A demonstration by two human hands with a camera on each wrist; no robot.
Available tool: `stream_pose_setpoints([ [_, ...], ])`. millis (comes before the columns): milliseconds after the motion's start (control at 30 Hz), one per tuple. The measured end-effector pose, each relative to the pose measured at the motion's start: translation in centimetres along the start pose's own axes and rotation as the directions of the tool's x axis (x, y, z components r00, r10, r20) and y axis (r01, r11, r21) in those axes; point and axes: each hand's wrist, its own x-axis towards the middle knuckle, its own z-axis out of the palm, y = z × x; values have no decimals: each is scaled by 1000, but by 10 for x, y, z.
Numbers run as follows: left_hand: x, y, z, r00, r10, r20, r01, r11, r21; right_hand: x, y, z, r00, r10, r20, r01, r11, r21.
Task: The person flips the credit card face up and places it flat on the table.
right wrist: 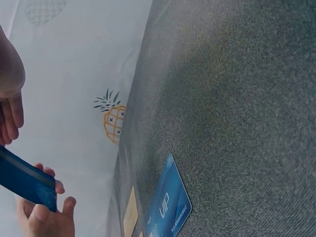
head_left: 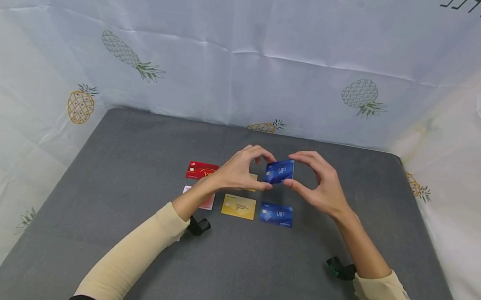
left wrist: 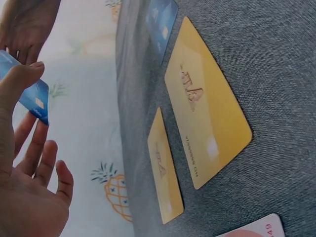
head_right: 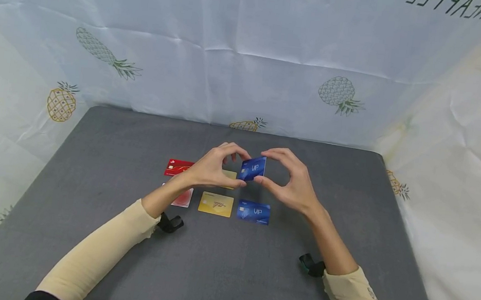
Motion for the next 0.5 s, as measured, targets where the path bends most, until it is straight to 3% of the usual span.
stream_pose_setpoints([
  [500,2,1,-1,1000,-13,3,13,1000,17,-3,-2,-10,998,49,31,-44,991,-129],
])
